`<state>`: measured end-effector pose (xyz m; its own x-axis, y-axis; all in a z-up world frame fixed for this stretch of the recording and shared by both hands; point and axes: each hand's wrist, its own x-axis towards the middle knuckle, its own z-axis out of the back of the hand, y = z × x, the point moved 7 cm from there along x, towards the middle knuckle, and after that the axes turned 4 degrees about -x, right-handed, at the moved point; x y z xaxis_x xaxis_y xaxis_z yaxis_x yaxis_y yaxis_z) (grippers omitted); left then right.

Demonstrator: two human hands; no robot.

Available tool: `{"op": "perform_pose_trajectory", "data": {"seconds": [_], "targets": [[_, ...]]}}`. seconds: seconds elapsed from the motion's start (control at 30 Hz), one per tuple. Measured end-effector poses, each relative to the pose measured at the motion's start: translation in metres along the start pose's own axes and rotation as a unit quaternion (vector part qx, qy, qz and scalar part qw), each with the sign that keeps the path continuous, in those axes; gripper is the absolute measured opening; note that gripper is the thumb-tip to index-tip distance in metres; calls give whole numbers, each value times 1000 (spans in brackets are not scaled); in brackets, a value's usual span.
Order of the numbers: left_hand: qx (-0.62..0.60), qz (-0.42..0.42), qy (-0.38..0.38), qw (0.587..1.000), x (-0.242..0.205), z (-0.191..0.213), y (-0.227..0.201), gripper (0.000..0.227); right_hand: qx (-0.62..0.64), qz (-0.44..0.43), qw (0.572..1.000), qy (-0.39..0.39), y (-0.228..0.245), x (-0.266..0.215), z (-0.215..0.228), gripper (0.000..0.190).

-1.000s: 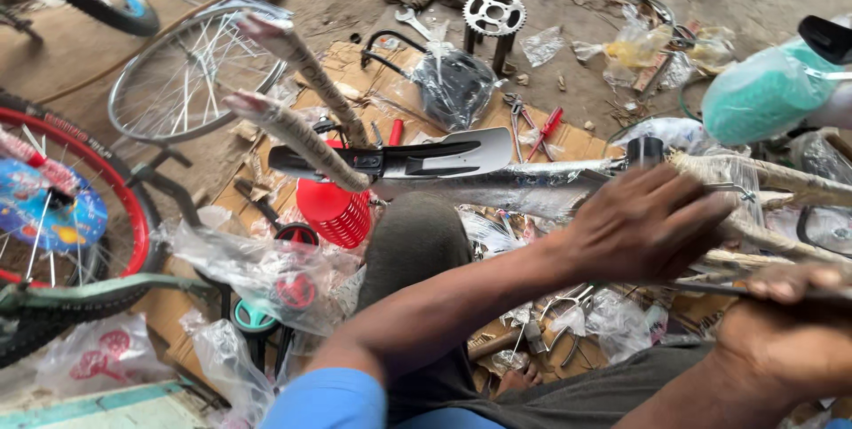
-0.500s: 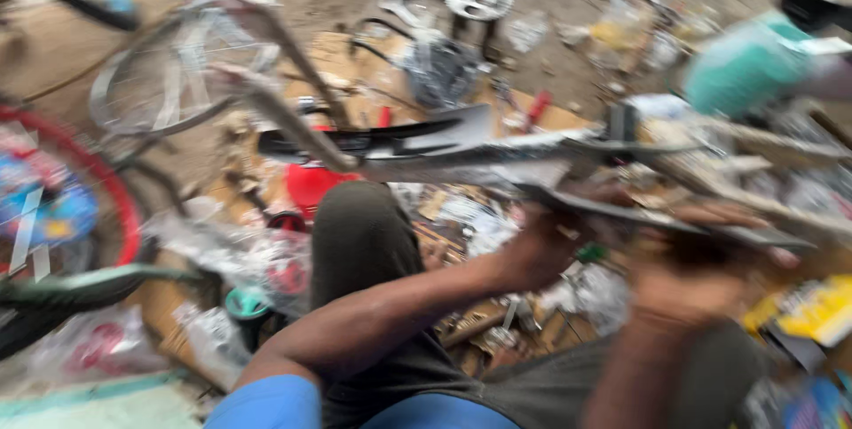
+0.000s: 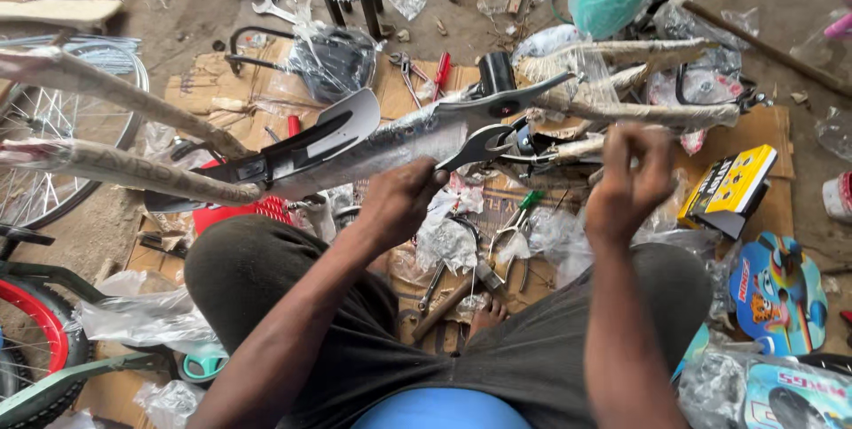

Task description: The person sits on the floor and uses a wrench to tighten the stem bolts on a bicycle handlebar. They then remove the stem, insert a bolt, and reattach the stem to the frame, tightening it again with the wrench.

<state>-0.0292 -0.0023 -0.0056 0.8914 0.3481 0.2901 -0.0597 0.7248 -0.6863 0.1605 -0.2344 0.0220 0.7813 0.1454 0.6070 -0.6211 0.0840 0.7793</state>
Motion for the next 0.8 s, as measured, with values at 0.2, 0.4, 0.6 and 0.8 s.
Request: {"op": "perform_pose_trajectory", "data": {"seconds": [0.2, 0.4, 0.6, 0.8], "targets": [[-15, 50, -43, 998, 9, -27, 30, 35, -217, 139, 961, 104, -51, 55, -48, 24], [99, 28, -26, 994, 38, 5, 20, 42, -256, 169, 951, 23, -49, 41, -51, 26], [281, -43, 14, 959, 72, 60, -25, 50, -232, 183, 955, 35, -33, 43, -48, 23], [387, -94, 51, 916, 92, 63, -44, 47, -216, 179, 959, 50, -25, 46, -45, 24]]}}
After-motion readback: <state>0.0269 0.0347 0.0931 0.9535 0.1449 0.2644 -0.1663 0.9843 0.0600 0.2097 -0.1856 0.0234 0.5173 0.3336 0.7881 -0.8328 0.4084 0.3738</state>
